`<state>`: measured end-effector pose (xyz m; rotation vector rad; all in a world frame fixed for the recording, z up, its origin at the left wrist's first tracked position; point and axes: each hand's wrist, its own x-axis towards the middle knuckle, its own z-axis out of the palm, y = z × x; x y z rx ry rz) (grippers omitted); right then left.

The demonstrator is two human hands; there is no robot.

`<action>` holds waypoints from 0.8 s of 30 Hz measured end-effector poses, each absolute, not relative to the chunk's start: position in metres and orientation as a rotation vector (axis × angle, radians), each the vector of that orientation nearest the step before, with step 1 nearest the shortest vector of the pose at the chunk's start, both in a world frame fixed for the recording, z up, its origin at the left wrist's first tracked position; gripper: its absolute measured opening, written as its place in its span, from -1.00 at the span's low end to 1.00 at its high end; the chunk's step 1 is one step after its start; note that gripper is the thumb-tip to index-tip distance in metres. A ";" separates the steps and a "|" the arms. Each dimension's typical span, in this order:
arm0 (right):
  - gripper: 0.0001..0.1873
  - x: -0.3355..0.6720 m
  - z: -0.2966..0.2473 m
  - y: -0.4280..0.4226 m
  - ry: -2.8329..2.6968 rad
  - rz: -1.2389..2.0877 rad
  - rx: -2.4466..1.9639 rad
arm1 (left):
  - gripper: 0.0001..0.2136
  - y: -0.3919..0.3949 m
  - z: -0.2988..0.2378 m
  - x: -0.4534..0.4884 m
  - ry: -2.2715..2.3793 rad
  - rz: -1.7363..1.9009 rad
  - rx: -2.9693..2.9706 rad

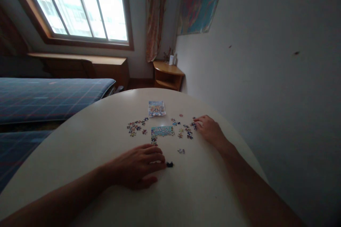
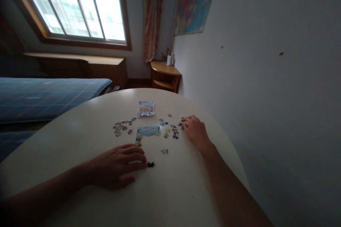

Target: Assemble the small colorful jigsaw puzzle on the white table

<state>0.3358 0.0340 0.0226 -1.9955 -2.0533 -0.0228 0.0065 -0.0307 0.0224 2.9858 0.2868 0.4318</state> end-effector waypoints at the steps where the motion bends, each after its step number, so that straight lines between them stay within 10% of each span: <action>1: -0.72 0.333 0.022 0.034 -2.076 -0.027 -1.982 | -0.68 -0.031 0.023 0.006 0.288 0.435 2.986; 24: -0.86 0.322 0.081 -0.012 -2.471 0.859 -2.064 | -0.70 -0.031 0.023 0.008 0.274 0.453 2.972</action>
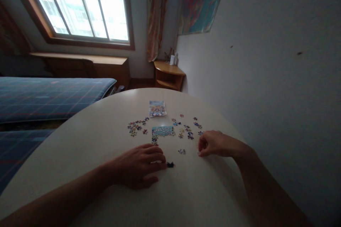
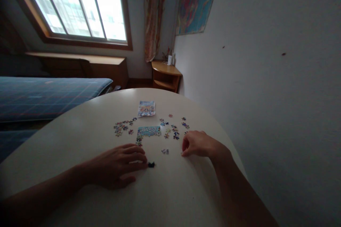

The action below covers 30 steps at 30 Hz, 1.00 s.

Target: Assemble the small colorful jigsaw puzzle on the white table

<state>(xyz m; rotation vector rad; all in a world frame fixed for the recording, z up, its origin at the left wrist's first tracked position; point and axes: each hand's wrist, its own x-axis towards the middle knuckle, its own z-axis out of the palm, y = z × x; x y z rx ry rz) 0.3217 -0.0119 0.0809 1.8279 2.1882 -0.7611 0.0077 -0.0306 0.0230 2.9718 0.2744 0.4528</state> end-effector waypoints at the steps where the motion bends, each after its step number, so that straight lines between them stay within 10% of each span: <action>1: -0.86 0.317 0.080 -0.014 2.210 -0.809 1.775 | -0.70 -0.030 0.023 0.008 0.277 0.452 2.971; 30: -0.82 0.258 0.073 -0.040 2.629 -0.814 1.385 | -0.72 -0.031 0.023 0.008 0.292 0.416 2.988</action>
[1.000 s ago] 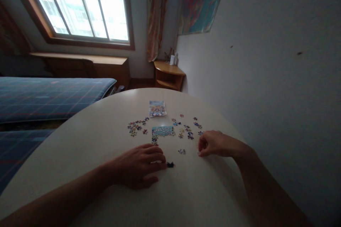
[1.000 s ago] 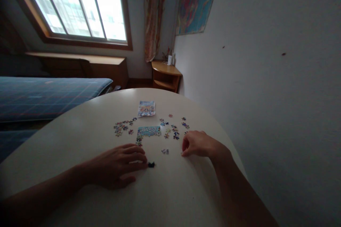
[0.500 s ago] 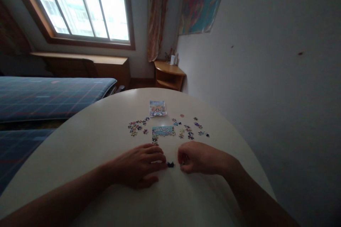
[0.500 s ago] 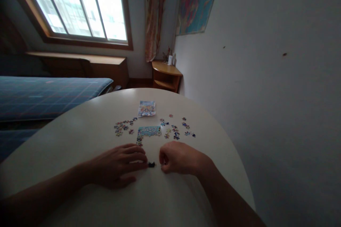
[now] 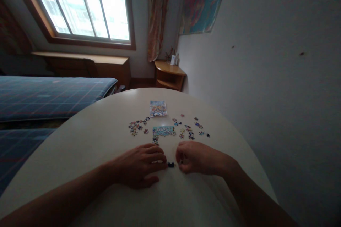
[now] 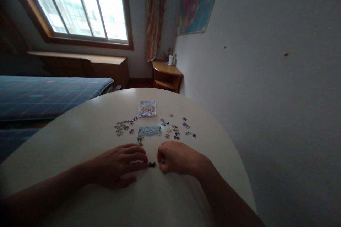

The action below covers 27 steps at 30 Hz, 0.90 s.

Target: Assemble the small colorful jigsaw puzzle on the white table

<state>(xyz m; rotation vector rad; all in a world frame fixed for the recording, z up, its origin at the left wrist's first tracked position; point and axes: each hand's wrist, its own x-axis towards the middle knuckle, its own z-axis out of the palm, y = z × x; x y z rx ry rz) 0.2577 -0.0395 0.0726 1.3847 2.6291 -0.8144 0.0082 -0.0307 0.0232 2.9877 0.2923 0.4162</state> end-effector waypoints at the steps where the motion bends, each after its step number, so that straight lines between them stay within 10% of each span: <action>1: -0.81 0.258 0.072 -0.039 2.640 -0.816 1.373 | -0.72 -0.031 0.024 0.008 0.294 0.420 2.987; 27: -0.86 0.256 0.075 -0.037 2.695 -0.817 1.364 | -0.71 -0.031 0.026 0.009 0.283 0.419 2.996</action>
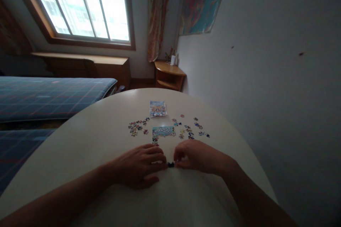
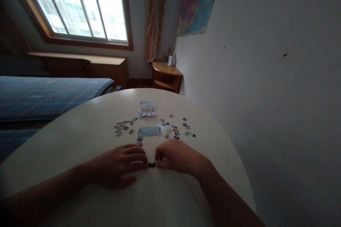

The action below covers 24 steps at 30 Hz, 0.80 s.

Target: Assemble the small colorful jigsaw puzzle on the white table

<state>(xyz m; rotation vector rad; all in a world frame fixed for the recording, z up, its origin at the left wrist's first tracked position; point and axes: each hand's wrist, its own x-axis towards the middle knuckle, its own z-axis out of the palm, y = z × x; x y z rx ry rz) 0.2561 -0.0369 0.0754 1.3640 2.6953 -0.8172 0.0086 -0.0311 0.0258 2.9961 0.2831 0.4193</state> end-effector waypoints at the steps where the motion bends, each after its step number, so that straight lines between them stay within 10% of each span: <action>1: -0.86 0.261 0.076 -0.034 2.713 -0.837 1.380 | -0.71 -0.031 0.026 0.008 0.287 0.411 2.998; 24: -0.78 0.339 0.056 0.015 2.532 -0.390 2.020 | -0.68 -0.030 0.022 0.007 0.293 0.441 2.973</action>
